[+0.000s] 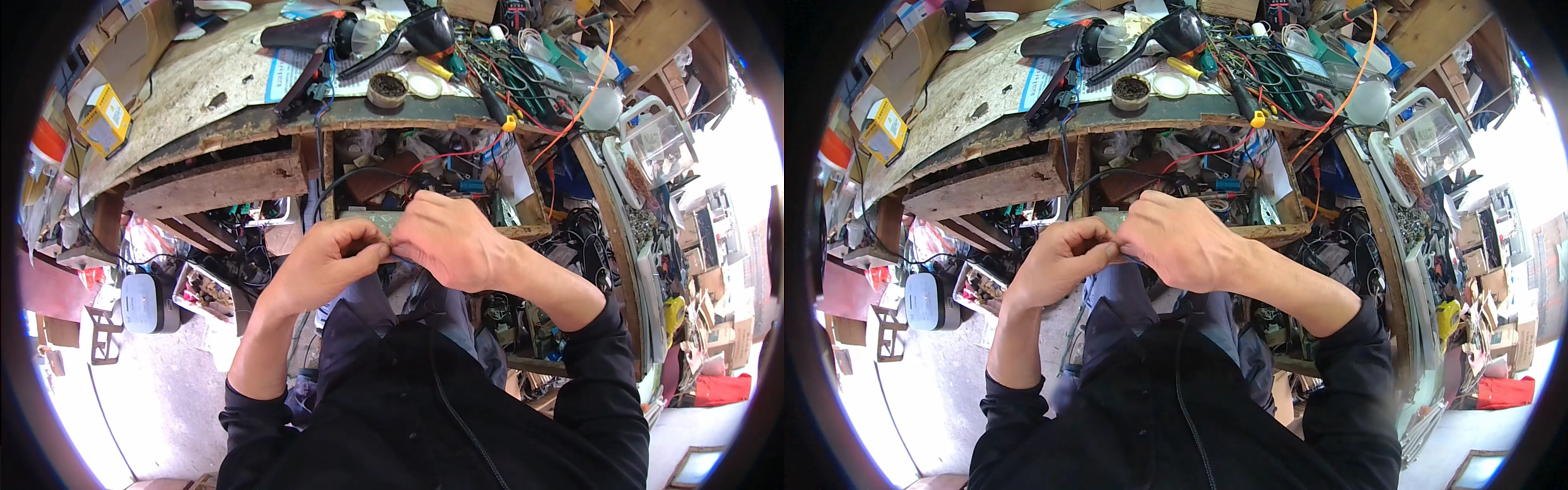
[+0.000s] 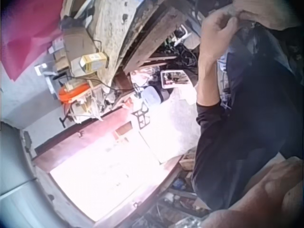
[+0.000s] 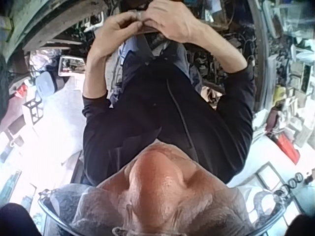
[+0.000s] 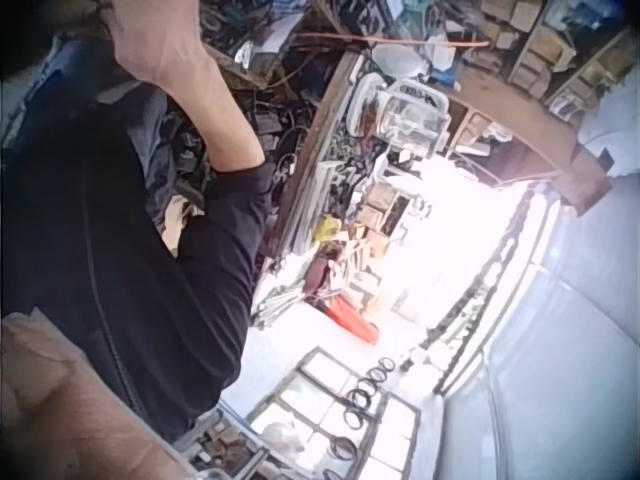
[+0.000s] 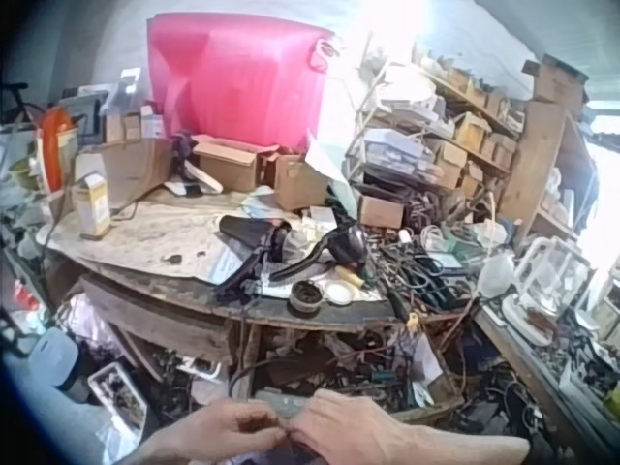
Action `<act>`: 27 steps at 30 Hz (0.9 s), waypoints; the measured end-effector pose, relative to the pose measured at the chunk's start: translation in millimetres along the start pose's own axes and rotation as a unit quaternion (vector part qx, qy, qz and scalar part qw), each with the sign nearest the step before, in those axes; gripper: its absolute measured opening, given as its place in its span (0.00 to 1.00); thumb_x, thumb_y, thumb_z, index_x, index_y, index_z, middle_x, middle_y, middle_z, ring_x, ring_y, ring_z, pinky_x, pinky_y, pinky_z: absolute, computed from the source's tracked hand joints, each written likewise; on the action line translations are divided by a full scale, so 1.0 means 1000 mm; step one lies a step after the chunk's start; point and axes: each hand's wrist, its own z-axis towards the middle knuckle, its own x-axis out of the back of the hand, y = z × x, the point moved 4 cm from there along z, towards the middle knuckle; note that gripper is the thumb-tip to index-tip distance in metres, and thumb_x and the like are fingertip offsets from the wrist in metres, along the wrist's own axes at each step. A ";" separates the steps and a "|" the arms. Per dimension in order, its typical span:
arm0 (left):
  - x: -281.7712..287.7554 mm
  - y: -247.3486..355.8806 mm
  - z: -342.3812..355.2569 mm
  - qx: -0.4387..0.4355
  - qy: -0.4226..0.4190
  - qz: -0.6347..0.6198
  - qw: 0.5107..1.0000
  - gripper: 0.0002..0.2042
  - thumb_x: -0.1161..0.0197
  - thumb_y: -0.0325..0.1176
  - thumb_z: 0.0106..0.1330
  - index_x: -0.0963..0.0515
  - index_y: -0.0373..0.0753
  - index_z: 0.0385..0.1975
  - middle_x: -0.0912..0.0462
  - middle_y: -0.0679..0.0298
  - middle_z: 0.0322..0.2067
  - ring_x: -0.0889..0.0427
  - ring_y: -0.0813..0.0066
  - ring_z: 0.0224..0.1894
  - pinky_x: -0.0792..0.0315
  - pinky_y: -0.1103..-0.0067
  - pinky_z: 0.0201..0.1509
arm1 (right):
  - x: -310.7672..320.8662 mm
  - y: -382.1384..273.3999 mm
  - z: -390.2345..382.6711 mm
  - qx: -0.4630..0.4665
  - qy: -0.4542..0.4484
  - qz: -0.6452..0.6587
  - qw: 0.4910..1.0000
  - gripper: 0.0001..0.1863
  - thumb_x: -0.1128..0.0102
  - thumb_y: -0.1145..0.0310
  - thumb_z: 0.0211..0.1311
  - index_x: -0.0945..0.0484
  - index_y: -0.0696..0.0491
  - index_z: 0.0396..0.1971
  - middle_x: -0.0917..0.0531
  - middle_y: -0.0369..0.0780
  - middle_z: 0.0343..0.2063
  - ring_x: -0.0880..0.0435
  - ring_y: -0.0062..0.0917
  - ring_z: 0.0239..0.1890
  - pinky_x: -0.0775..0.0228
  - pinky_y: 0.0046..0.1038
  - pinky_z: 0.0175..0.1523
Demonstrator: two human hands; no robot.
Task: The person strips the insulation from a black wire, applies solder to the exposed end, and then uses a soldering iron to tin the wire. The person then holds the soldered wire and appears to prepare for further connections.
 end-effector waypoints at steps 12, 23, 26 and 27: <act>0.003 0.008 -0.005 -0.076 0.075 0.122 0.987 0.06 0.37 0.27 0.67 0.21 0.30 0.34 0.22 0.61 0.27 0.24 0.74 0.29 0.30 0.77 0.33 | 0.000 0.025 -0.003 -0.115 0.083 0.131 0.981 0.06 0.32 0.75 0.60 0.17 0.56 0.36 0.18 0.37 0.29 0.23 0.25 0.24 0.29 0.26 0.31; 0.001 -0.001 -0.003 0.033 -0.022 -0.026 0.999 0.08 0.38 0.29 0.70 0.20 0.31 0.32 0.25 0.72 0.23 0.30 0.86 0.28 0.37 0.83 0.30 | 0.004 -0.004 0.000 0.108 0.032 -0.015 0.994 0.09 0.35 0.71 0.51 0.22 0.55 0.33 0.22 0.37 0.30 0.22 0.33 0.30 0.27 0.32 0.32; -0.003 0.007 -0.004 -0.081 0.040 0.135 0.987 0.05 0.36 0.27 0.66 0.21 0.31 0.32 0.23 0.64 0.24 0.26 0.76 0.27 0.33 0.78 0.31 | -0.010 0.005 -0.001 -0.020 -0.019 0.089 0.996 0.07 0.38 0.70 0.56 0.24 0.57 0.32 0.23 0.39 0.27 0.23 0.34 0.30 0.28 0.34 0.34; -0.006 0.010 -0.006 -0.139 0.069 0.198 0.968 0.05 0.35 0.26 0.65 0.21 0.30 0.33 0.22 0.61 0.25 0.24 0.72 0.27 0.32 0.77 0.31 | -0.015 0.009 -0.003 -0.068 -0.024 0.135 0.988 0.07 0.39 0.70 0.58 0.24 0.58 0.31 0.24 0.39 0.26 0.23 0.33 0.29 0.29 0.34 0.34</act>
